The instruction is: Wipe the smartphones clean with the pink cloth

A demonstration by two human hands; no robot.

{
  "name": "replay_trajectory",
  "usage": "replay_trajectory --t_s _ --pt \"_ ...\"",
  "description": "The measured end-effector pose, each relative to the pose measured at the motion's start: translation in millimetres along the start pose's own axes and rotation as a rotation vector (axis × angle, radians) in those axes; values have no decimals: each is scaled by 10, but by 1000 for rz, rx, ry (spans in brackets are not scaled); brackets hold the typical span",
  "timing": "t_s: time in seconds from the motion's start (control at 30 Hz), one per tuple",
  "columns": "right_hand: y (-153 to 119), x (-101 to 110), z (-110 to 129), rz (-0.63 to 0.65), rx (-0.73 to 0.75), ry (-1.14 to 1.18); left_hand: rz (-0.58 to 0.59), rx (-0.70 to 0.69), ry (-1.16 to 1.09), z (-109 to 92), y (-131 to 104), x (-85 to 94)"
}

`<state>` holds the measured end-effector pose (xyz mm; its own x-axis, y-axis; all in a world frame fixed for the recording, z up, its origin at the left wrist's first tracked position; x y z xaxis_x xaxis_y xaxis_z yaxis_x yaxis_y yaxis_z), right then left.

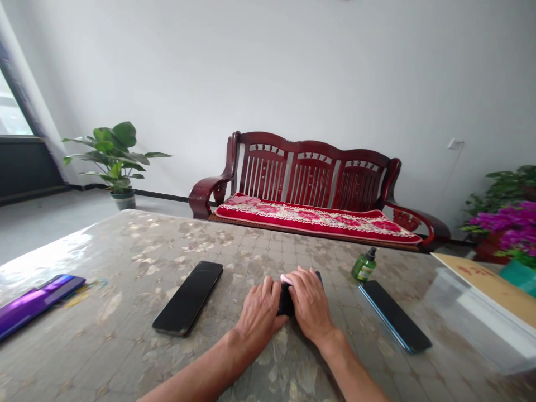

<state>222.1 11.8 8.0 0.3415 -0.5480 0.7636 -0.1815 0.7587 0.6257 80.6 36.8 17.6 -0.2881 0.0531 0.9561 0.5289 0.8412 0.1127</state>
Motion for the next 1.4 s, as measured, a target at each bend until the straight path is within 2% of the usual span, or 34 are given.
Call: replay_trajectory --t_s 0.17,0.37,0.43,0.7,0.83,0.97,1.2,1.4 --pt "-46 22 -142 -36 -108 -68 -13 -19 19 -8 -5 22" --pt "-47 -4 22 16 52 17 6 -10 9 -14 -9 14" --pt "-39 -5 20 37 55 9 2 -8 8 -10 -6 10" --pt "-99 -1 -349 -43 -122 -77 -8 -14 24 1 1 8" --pt "-130 -33 -416 -80 -142 -59 13 -5 30 6 2 7" --pt "-130 -31 -339 -86 -108 -7 13 -13 32 -12 1 20" --pt "-95 -45 -16 -23 15 52 6 -9 12 0 5 -12" --pt "-58 -52 12 -12 6 0 -20 -3 9 43 21 -90"
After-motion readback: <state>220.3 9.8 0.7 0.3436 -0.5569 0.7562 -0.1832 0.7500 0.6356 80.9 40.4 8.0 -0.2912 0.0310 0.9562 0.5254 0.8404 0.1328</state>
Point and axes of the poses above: each hand's wrist, its own y-axis towards the middle knuckle, its own x-axis out of the back of the hand, z = x × y, the point moved 3 cm from there along y, towards the middle knuckle, and after that the axes turned 4 degrees about x, right-handed, at the moved point
